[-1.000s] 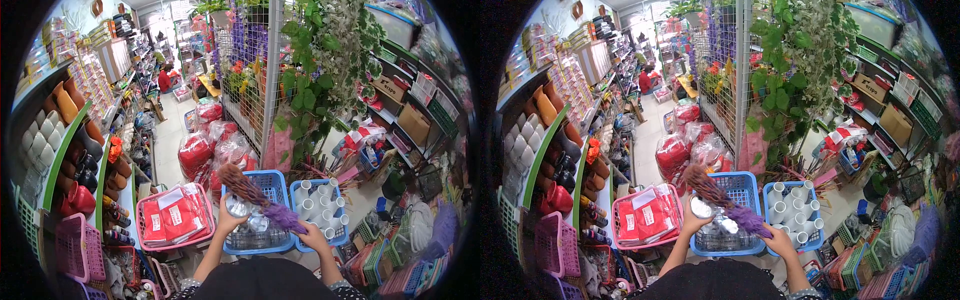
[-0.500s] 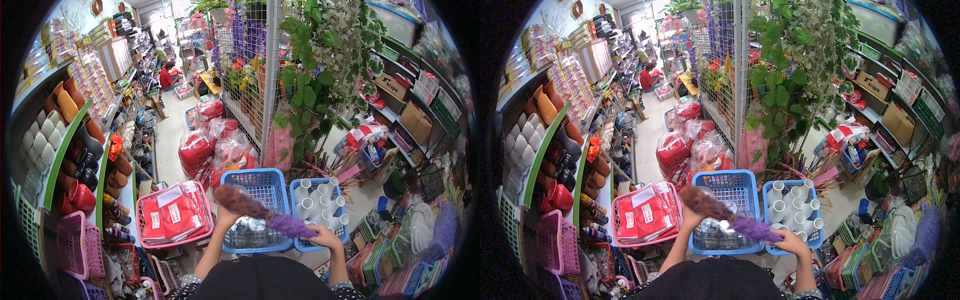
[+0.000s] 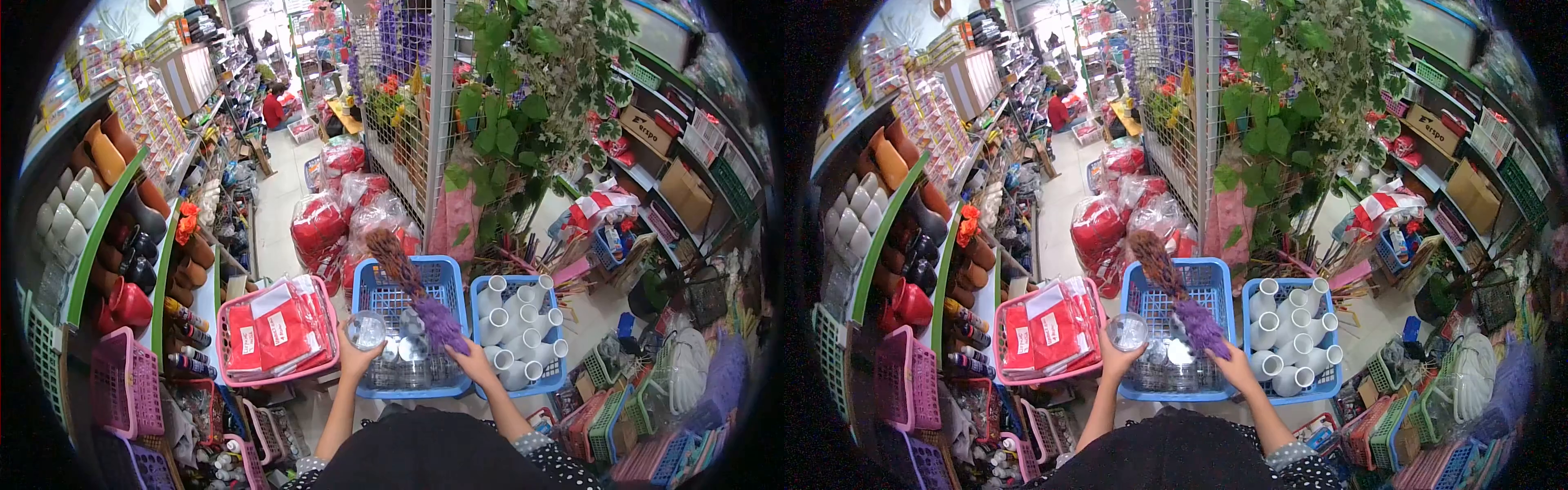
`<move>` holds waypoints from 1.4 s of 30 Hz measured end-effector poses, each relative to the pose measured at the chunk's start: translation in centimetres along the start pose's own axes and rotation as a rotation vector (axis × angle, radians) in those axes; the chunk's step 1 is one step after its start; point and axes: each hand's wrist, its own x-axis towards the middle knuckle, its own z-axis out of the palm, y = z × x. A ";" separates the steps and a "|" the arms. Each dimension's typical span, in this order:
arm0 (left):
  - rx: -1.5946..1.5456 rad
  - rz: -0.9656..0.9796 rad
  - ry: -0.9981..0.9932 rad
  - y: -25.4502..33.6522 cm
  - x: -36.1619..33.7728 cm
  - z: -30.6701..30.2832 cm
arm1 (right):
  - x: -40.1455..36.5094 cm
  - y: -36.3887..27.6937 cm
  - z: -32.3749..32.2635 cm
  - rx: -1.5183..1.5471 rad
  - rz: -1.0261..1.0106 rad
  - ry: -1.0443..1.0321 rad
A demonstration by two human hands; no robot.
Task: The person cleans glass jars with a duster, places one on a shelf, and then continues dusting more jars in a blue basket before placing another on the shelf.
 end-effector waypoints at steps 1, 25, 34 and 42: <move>0.063 0.018 -0.018 -0.8 -0.6 0.0 | 1.0 1.4 0.7 -0.071 -0.136 0.054; 0.010 -0.016 0.030 4.4 -6.9 -4.7 | 0.9 -3.6 9.7 -0.633 -0.568 -0.089; 0.062 0.032 0.519 10.7 -18.6 -17.2 | -8.7 -11.2 24.7 0.210 0.133 -1.084; 0.276 -0.064 1.074 16.6 -39.0 -26.3 | -27.5 -11.9 36.4 0.089 0.169 -1.711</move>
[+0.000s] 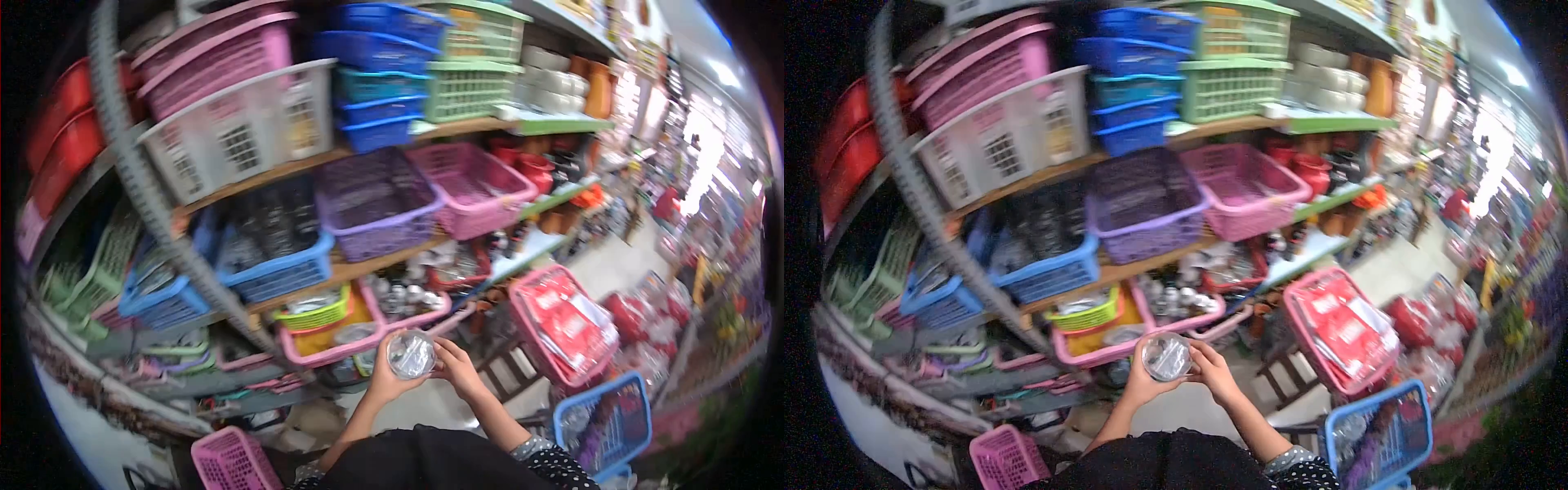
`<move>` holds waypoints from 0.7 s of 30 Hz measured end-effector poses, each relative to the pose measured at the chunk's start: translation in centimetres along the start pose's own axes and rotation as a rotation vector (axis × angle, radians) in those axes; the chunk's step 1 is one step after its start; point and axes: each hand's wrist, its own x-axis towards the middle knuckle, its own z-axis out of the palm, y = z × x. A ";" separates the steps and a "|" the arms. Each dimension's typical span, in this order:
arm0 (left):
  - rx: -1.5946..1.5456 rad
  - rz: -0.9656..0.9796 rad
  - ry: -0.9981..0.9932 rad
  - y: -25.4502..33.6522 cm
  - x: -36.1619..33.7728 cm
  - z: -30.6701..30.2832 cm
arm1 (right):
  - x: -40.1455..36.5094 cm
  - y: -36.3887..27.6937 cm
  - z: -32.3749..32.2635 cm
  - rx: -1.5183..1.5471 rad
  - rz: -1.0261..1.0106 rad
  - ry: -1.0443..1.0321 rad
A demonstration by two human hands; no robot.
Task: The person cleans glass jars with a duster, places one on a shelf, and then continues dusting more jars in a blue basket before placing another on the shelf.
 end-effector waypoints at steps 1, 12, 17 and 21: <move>0.046 -0.004 0.048 -0.2 -0.4 -2.9 | 1.5 0.6 2.5 0.000 0.015 -0.059; 0.181 0.100 0.234 2.6 -1.0 -20.9 | 9.6 2.9 18.2 -0.027 0.056 -0.444; 0.416 0.232 0.182 4.2 2.0 -23.5 | 11.6 0.2 19.5 0.057 -0.022 -0.463; 0.567 0.271 0.248 5.4 5.0 -26.3 | 15.6 -2.9 20.6 -0.068 -0.179 -0.423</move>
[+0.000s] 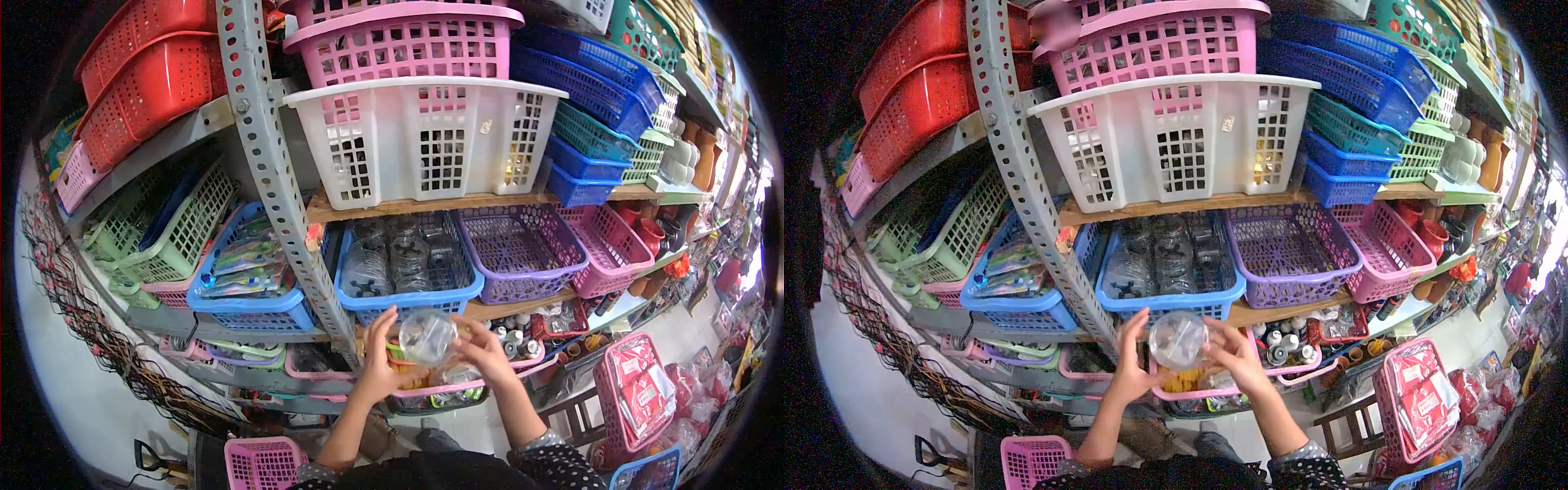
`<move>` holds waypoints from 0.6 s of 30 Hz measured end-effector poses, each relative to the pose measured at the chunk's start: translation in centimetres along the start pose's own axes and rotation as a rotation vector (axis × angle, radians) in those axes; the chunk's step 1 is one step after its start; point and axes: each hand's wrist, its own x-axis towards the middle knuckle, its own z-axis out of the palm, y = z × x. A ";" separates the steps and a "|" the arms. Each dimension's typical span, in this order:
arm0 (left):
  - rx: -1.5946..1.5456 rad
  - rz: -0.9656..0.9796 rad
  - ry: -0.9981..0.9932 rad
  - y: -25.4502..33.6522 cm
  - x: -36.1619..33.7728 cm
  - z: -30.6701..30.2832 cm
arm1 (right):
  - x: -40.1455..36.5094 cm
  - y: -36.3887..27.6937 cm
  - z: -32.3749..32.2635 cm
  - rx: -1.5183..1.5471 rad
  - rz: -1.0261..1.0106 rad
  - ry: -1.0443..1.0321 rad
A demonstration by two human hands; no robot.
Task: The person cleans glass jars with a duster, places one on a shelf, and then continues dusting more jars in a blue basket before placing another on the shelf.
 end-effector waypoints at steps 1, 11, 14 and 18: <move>0.111 0.059 0.040 -0.7 0.9 -0.5 | 1.6 0.0 -1.0 -0.066 -0.041 0.009; 0.373 0.029 0.049 -2.6 9.7 -2.8 | 16.4 -7.3 -1.7 -0.750 -0.126 -0.342; 0.432 0.022 0.026 -3.3 10.5 -2.0 | 18.8 -6.0 -1.0 -0.900 -0.230 -0.384; 0.551 -0.017 -0.027 -4.2 10.9 -1.3 | 20.5 -4.2 -2.1 -1.061 -0.303 -0.394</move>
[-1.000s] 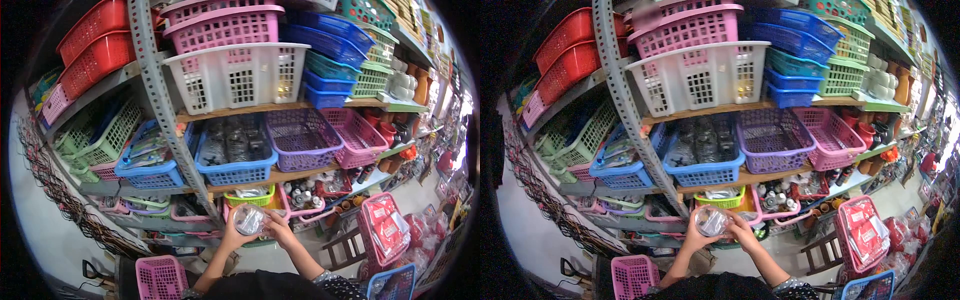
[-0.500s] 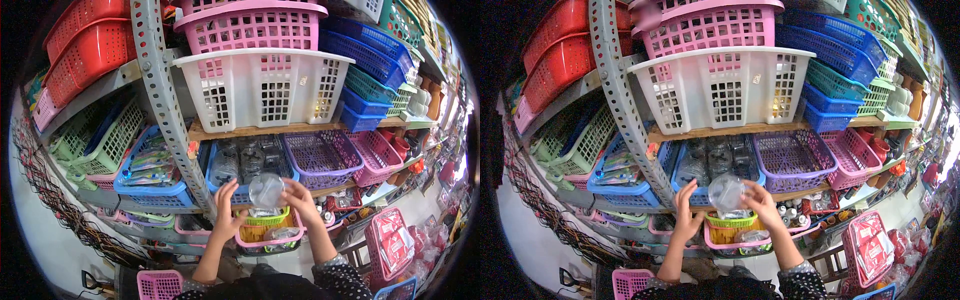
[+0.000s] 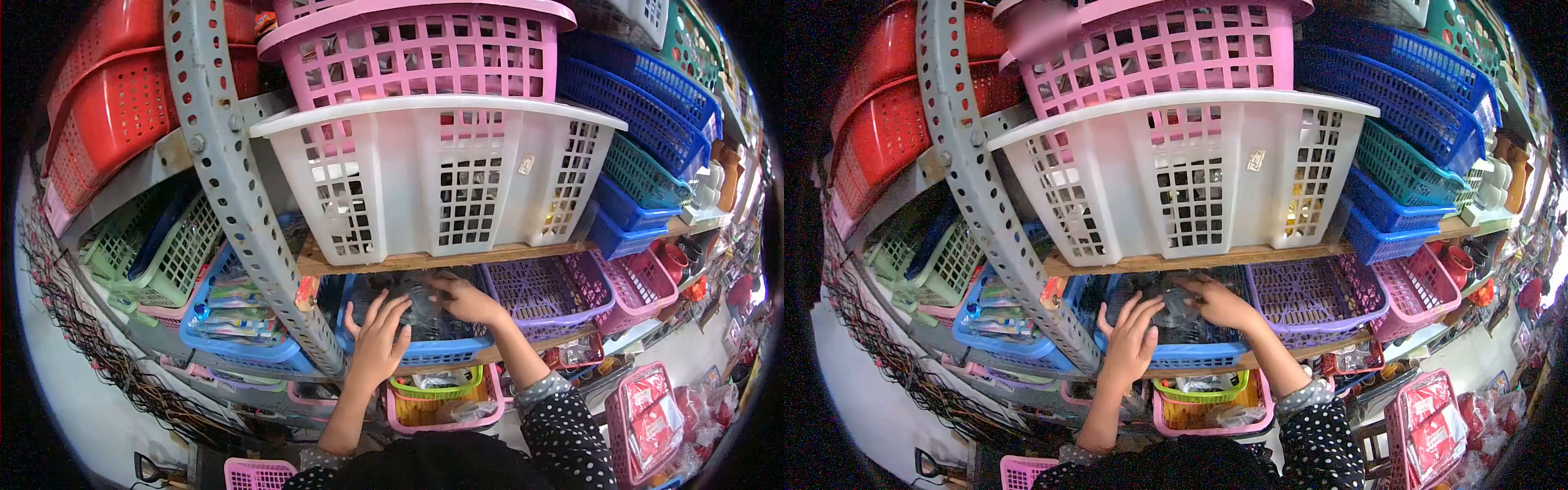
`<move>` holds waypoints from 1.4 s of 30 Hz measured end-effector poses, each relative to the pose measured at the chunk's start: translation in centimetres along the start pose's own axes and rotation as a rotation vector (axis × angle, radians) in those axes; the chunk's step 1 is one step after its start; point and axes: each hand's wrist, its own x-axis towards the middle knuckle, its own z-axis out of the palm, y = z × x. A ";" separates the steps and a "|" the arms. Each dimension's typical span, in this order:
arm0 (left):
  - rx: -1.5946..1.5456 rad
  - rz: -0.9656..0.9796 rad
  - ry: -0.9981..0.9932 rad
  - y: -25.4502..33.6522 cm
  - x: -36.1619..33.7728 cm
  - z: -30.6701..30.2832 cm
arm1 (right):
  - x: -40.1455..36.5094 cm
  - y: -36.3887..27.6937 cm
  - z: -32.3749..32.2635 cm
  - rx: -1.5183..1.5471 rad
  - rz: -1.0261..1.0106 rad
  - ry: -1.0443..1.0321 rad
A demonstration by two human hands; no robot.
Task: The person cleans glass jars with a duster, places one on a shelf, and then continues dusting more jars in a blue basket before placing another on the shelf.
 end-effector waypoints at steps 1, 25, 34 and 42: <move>0.027 0.000 -0.029 -0.2 0.0 0.3 | 0.0 0.4 0.1 -0.114 -0.033 -0.029; 0.056 -0.040 0.037 0.7 -0.2 0.3 | -2.5 -1.9 0.9 -0.074 0.029 0.193; -0.108 0.090 0.060 4.8 -3.5 0.5 | -10.1 -7.4 3.1 -0.405 -0.042 0.431; -0.446 0.223 -0.107 9.6 -9.1 6.1 | -23.5 -8.2 7.4 -0.390 0.224 0.537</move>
